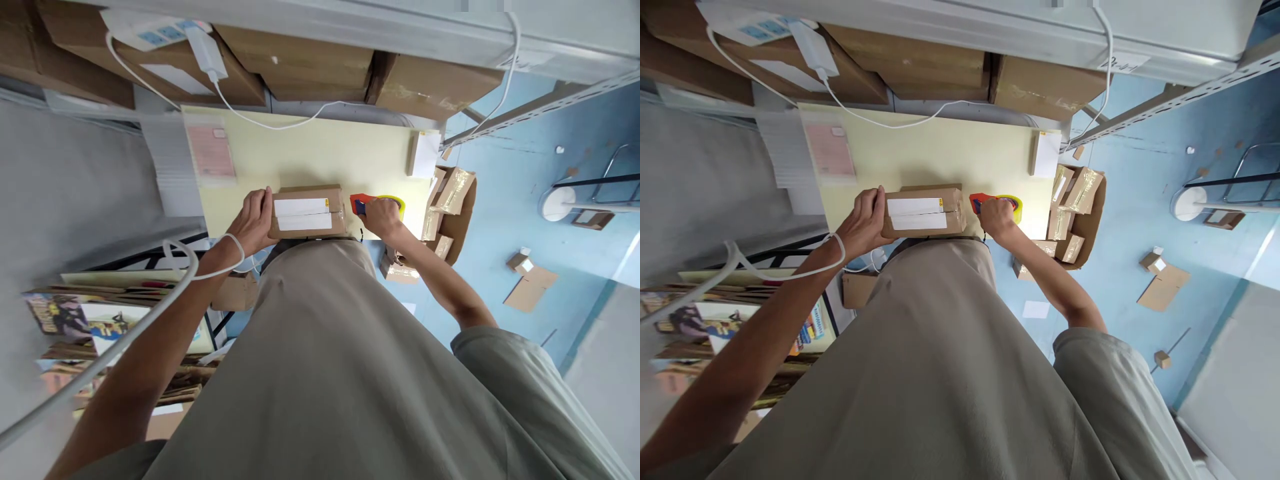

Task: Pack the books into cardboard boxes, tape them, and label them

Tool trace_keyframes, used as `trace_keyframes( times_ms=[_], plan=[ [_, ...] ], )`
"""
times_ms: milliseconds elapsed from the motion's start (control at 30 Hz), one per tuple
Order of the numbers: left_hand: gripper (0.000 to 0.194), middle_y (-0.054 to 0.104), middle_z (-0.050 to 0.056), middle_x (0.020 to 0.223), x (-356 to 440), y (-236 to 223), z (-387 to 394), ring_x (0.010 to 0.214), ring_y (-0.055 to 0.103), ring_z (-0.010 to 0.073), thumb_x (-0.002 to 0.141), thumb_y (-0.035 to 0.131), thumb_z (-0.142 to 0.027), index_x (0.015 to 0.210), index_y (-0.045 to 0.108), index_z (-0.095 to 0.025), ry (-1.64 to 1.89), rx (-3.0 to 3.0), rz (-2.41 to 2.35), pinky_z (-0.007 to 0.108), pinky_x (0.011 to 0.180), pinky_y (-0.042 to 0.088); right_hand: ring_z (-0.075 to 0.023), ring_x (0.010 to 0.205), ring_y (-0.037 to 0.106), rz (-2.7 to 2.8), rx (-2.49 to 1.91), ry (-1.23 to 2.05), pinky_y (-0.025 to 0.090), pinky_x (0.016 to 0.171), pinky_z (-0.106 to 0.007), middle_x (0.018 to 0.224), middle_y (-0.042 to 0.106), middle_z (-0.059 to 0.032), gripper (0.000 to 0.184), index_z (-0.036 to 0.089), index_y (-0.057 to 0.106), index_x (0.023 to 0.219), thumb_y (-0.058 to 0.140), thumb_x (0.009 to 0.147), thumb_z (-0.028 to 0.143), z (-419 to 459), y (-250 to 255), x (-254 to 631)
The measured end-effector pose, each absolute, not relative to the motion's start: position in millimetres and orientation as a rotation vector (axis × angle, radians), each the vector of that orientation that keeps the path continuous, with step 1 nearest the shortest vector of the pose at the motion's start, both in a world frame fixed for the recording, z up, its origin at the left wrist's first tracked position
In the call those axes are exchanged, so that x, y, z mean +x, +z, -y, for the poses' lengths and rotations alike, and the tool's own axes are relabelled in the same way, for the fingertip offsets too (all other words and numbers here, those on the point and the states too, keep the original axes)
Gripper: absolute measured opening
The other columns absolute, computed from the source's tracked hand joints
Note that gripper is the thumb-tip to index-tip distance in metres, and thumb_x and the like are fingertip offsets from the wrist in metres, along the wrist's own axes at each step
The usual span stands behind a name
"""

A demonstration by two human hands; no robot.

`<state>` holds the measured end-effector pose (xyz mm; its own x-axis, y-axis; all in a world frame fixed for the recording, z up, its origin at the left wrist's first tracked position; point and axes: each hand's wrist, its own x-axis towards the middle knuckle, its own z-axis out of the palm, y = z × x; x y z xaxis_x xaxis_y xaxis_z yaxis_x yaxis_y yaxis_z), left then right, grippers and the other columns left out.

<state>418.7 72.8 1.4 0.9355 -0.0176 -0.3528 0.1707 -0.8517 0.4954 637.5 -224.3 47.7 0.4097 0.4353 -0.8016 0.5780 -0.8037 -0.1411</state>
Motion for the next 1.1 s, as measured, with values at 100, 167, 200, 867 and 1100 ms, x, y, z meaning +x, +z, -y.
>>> trace_keyframes(
  times_ms=[100, 167, 200, 867, 1100],
  plan=[
    [0.134, 0.035, 0.043, 0.178, 415, 1, -74, 0.173, 0.028, 0.0641, 0.09, 0.088, -0.058, 0.182, 0.015, 0.007, -0.458, 2.554, -0.139, 0.08, 0.141, 0.027, -0.0418, 0.115, 0.08, -0.691, 2.64, -1.18, 0.059, 0.089, -0.044, 0.124, 0.084, -0.0275, 0.044, 0.011, 0.076, 0.133, 0.06, 0.116, 0.049, 237, 47, 636],
    [0.142, 0.03, 0.043, 0.182, 415, 6, -70, 0.176, 0.022, 0.063, 0.084, 0.096, -0.057, 0.183, 0.014, 0.003, -0.474, 2.555, -0.159, 0.077, 0.143, 0.025, -0.0405, 0.111, 0.081, -0.6, 2.729, -1.228, 0.059, 0.086, -0.041, 0.12, 0.085, -0.0265, 0.048, 0.013, 0.076, 0.129, 0.059, 0.116, 0.055, 246, 56, 639],
    [0.147, 0.026, 0.042, 0.185, 416, 10, -66, 0.178, 0.019, 0.0629, 0.08, 0.1, -0.057, 0.184, 0.013, 0.0, -0.476, 2.554, -0.169, 0.077, 0.143, 0.023, -0.0404, 0.109, 0.082, -0.558, 2.779, -1.242, 0.058, 0.085, -0.04, 0.118, 0.085, -0.0261, 0.049, 0.013, 0.076, 0.127, 0.058, 0.116, 0.058, 250, 65, 641],
    [0.087, 0.045, 0.021, 0.18, 618, 133, -17, 0.174, 0.04, 0.0358, 0.098, 0.059, -0.01, 0.18, 0.032, -0.02, 0.742, 2.233, -0.18, 0.059, 0.148, 0.032, -0.0478, 0.152, 0.06, -1.545, 3.044, 0.158, 0.039, 0.133, -0.076, 0.152, 0.068, -0.0319, 0.057, 0.002, 0.053, 0.162, 0.049, 0.116, 0.035, 38, 174, 802],
    [0.073, 0.051, 0.027, 0.178, 519, 55, -36, 0.171, 0.045, 0.0402, 0.106, 0.063, -0.037, 0.172, 0.045, -0.013, 0.457, 2.193, -0.597, 0.063, 0.147, 0.033, -0.047, 0.173, 0.038, -1.498, 3.132, 0.196, 0.027, 0.141, -0.08, 0.181, 0.046, -0.0251, 0.07, 0.014, 0.036, 0.183, 0.031, 0.122, 0.048, 79, 157, 761]
  ],
)
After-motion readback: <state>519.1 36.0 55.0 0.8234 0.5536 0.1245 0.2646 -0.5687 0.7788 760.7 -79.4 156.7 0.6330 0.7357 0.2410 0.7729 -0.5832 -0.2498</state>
